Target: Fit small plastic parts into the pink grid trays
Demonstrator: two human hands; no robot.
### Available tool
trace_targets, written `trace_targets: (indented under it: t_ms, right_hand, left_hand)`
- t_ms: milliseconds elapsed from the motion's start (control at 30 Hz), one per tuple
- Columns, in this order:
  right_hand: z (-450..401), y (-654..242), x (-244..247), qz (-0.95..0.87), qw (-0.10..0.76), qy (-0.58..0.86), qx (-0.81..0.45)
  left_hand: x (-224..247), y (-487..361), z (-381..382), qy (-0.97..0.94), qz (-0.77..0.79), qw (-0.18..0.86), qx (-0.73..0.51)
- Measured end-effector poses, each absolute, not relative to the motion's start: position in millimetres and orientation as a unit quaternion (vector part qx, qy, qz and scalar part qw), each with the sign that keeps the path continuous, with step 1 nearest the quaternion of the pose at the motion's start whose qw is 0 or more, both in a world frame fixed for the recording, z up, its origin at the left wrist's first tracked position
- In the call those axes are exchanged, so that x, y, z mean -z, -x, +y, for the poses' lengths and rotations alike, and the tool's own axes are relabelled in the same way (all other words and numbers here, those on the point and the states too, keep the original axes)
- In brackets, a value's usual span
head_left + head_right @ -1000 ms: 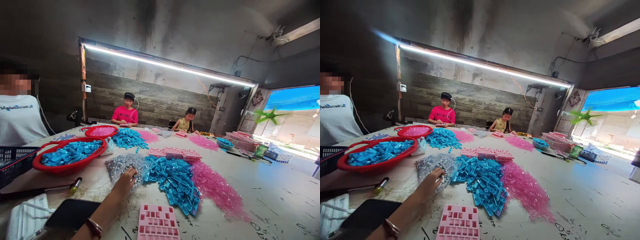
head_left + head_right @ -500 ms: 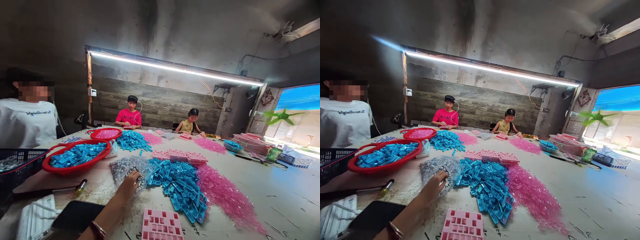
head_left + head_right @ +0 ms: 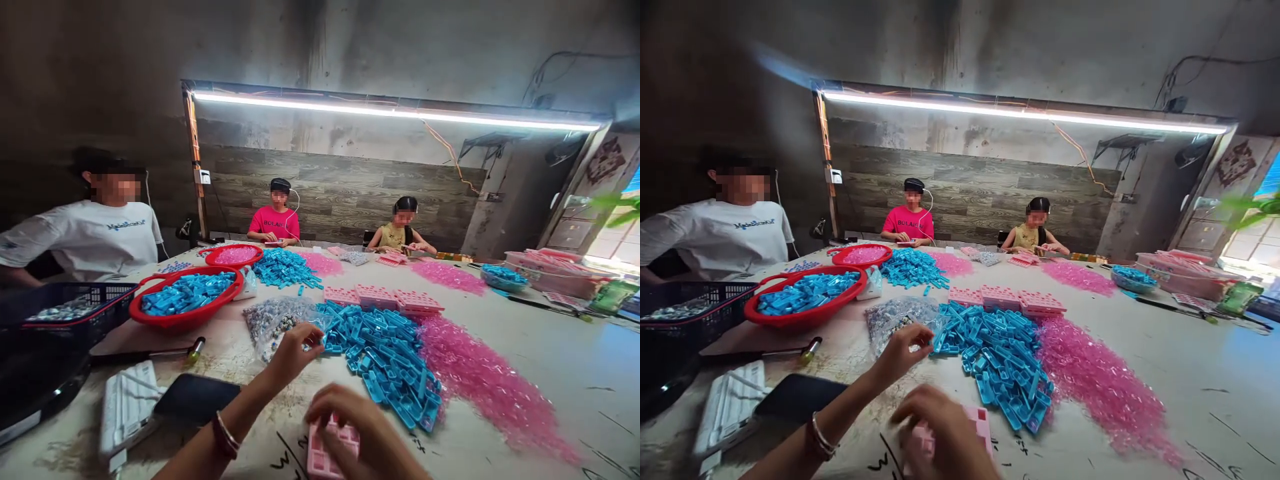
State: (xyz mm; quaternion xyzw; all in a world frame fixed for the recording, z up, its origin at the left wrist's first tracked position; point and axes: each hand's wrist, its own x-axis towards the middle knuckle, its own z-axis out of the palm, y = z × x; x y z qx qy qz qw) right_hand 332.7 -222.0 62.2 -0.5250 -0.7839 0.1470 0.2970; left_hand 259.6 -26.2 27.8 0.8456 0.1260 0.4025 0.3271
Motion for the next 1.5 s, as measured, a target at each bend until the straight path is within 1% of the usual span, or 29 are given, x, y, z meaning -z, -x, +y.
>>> trace_targets:
  t_ms: [67, 133, 167, 267, 367, 567, 800, 833, 933, 1000, 1067, 1167, 1233, 1333, 1400, 1500]
  right_hand:
    - [-206, -362, -62, -0.697, 0.386, 0.600, -0.077]
    - [-193, -385, -58, -0.671, 0.433, 0.602, -0.024]
    - [-189, -393, -54, -0.681, 0.437, 0.587, -0.021]
    - [-179, -401, -40, -0.733, 0.410, 0.539, -0.060]
    - [-174, -398, -28, -0.746, 0.393, 0.531, -0.087]
    - [-171, -399, -14, -0.727, 0.382, 0.560, -0.107]
    - [-172, -405, -3, -0.712, 0.378, 0.580, -0.116]
    - [-172, -407, -3, -0.711, 0.381, 0.580, -0.112]
    - [-174, -417, -1, -0.702, 0.378, 0.595, -0.106]
    - [-176, -424, 0, -0.693, 0.367, 0.610, -0.116]
    - [-179, -428, 1, -0.690, 0.349, 0.620, -0.137]
    - [-184, -428, -4, -0.686, 0.311, 0.635, -0.173]
    - [-188, -426, -10, -0.674, 0.280, 0.650, -0.210]
    - [-195, -426, -19, -0.664, 0.254, 0.651, -0.267]
    - [-198, -428, -23, -0.668, 0.267, 0.643, -0.263]
    - [-198, -431, -25, -0.661, 0.310, 0.640, -0.239]
  left_hand:
    - [-30, -260, -38, -0.854, 0.102, 0.349, -0.373]
    - [-27, -258, -47, -0.851, 0.098, 0.383, -0.345]
    - [-24, -257, -51, -0.845, 0.103, 0.406, -0.333]
    - [-13, -254, -58, -0.809, 0.126, 0.490, -0.300]
    - [-5, -252, -62, -0.773, 0.151, 0.553, -0.273]
    - [3, -252, -71, -0.776, 0.152, 0.561, -0.244]
    - [10, -253, -76, -0.812, 0.132, 0.520, -0.231]
    - [9, -252, -78, -0.826, 0.141, 0.492, -0.236]
    - [1, -245, -90, -0.881, 0.166, 0.366, -0.250]
    - [-6, -240, -99, -0.923, 0.111, 0.306, -0.206]
    - [-13, -234, -105, -0.951, 0.008, 0.279, -0.130]
    - [-19, -229, -100, -0.955, -0.085, 0.276, -0.068]
    - [-19, -228, -87, -0.952, -0.090, 0.283, -0.068]
    - [-12, -230, -64, -0.956, -0.047, 0.269, -0.105]
    - [-6, -233, -54, -0.957, -0.011, 0.262, -0.124]
    - [1, -237, -47, -0.953, 0.016, 0.271, -0.132]
